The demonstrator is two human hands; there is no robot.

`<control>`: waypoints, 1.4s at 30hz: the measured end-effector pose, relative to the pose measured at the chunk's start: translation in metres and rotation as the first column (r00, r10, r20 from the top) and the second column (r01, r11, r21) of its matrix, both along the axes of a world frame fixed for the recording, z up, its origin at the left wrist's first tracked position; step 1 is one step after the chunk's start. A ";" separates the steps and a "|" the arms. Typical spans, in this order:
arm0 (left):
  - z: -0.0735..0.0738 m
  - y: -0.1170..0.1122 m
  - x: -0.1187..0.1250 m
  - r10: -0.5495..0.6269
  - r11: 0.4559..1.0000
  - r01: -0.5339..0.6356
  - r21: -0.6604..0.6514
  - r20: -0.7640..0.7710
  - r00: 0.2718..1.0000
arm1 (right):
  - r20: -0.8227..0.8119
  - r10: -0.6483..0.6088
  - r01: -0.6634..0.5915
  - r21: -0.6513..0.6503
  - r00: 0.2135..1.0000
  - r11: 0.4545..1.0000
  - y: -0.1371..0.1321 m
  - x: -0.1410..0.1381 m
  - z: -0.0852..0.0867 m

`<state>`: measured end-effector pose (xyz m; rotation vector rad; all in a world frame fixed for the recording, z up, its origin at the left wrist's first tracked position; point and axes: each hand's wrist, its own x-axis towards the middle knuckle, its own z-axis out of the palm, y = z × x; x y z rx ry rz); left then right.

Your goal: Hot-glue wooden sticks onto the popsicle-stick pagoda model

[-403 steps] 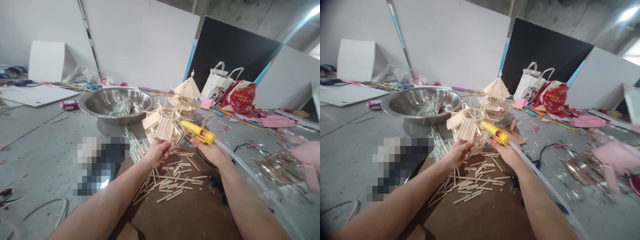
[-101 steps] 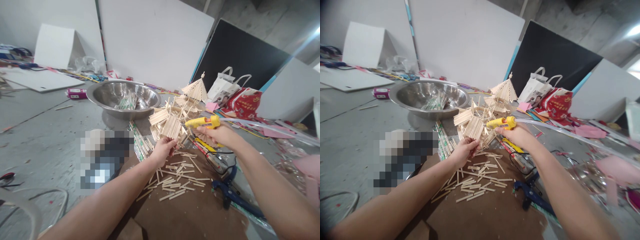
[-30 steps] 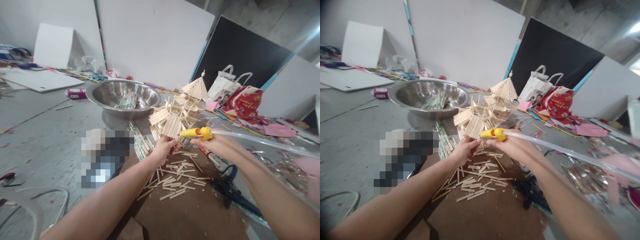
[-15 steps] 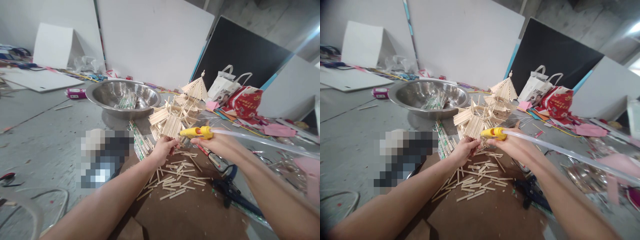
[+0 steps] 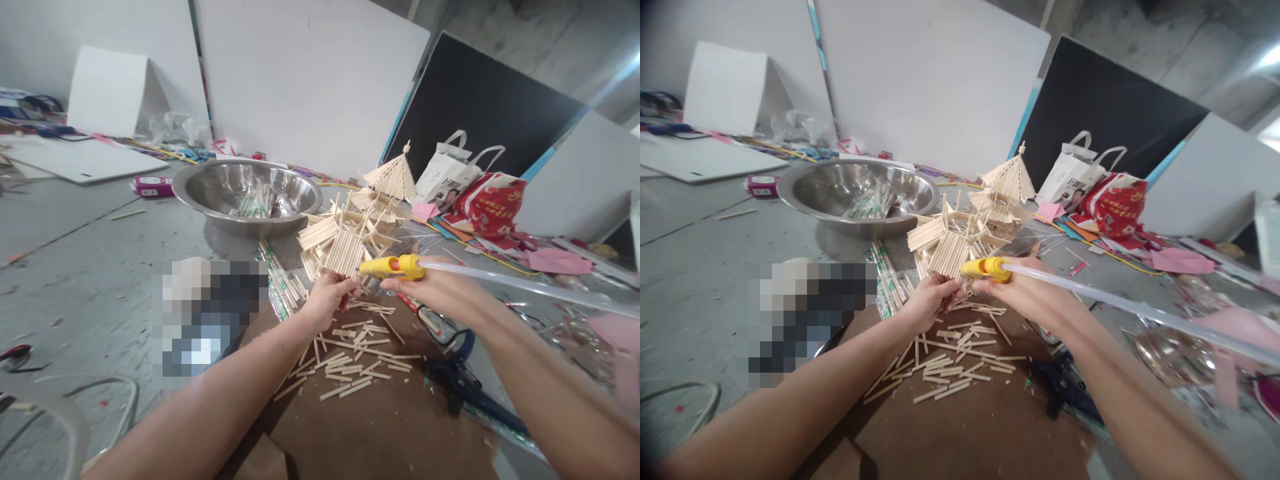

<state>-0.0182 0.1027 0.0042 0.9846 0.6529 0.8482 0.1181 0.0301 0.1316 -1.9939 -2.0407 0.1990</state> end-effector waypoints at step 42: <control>0.070 -0.100 -0.003 -0.573 0.819 0.574 0.025 -0.035 0.819 | -0.140 -0.196 0.239 0.475 0.971 0.847 -0.016 0.001 -0.046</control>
